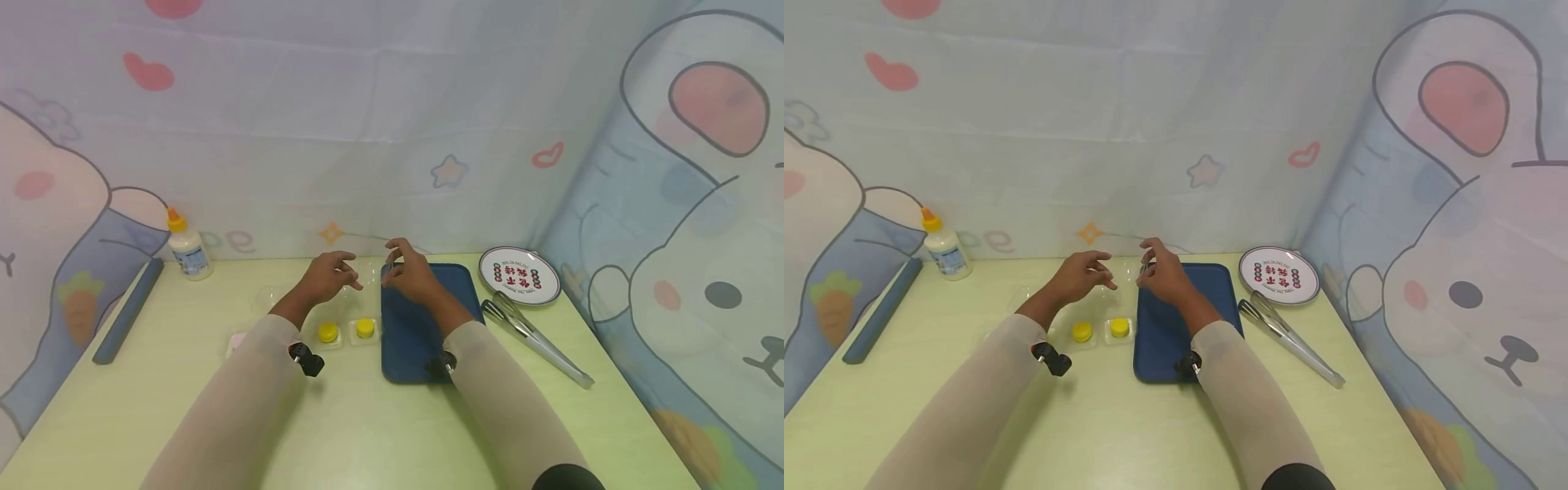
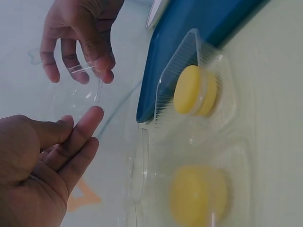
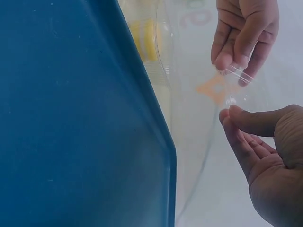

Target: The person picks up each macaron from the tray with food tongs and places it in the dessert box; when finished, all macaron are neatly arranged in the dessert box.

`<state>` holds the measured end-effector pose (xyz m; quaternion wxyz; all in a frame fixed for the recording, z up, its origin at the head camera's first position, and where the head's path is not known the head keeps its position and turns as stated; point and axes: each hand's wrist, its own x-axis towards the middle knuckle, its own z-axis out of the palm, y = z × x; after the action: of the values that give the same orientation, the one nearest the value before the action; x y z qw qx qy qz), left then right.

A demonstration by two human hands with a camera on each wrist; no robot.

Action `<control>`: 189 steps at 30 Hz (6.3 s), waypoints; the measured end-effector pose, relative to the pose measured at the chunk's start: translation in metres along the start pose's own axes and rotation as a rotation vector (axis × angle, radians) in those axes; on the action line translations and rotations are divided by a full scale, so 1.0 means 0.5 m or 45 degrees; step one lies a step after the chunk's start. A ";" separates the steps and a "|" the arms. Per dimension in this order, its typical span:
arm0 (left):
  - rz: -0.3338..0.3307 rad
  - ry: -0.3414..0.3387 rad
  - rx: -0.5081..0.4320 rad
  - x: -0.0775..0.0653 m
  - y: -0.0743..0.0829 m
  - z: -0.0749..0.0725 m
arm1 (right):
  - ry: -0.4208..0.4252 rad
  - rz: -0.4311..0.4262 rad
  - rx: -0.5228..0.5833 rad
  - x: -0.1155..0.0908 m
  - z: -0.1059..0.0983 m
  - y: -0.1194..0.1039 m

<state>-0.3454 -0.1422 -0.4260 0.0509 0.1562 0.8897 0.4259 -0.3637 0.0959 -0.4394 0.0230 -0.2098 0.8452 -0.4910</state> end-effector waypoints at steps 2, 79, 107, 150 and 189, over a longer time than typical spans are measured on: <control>0.010 0.012 -0.004 -0.002 -0.003 0.000 | -0.009 -0.016 -0.010 -0.002 0.002 0.000; 0.160 0.153 0.215 -0.162 -0.064 0.093 | -0.215 -0.123 -0.308 -0.133 0.059 0.028; 0.196 0.159 0.400 -0.162 -0.076 0.106 | -0.223 -0.035 -0.360 -0.136 0.078 0.037; 0.143 0.173 0.443 -0.151 -0.076 0.043 | -0.217 0.016 -0.322 -0.128 0.076 0.026; -0.075 0.010 0.499 -0.041 -0.104 -0.016 | -0.162 0.139 -0.403 -0.004 0.105 0.006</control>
<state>-0.3400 -0.1851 -0.4623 0.0284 0.1352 0.9600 0.2435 -0.3501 0.0548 -0.4693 0.0697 -0.1952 0.9189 -0.3355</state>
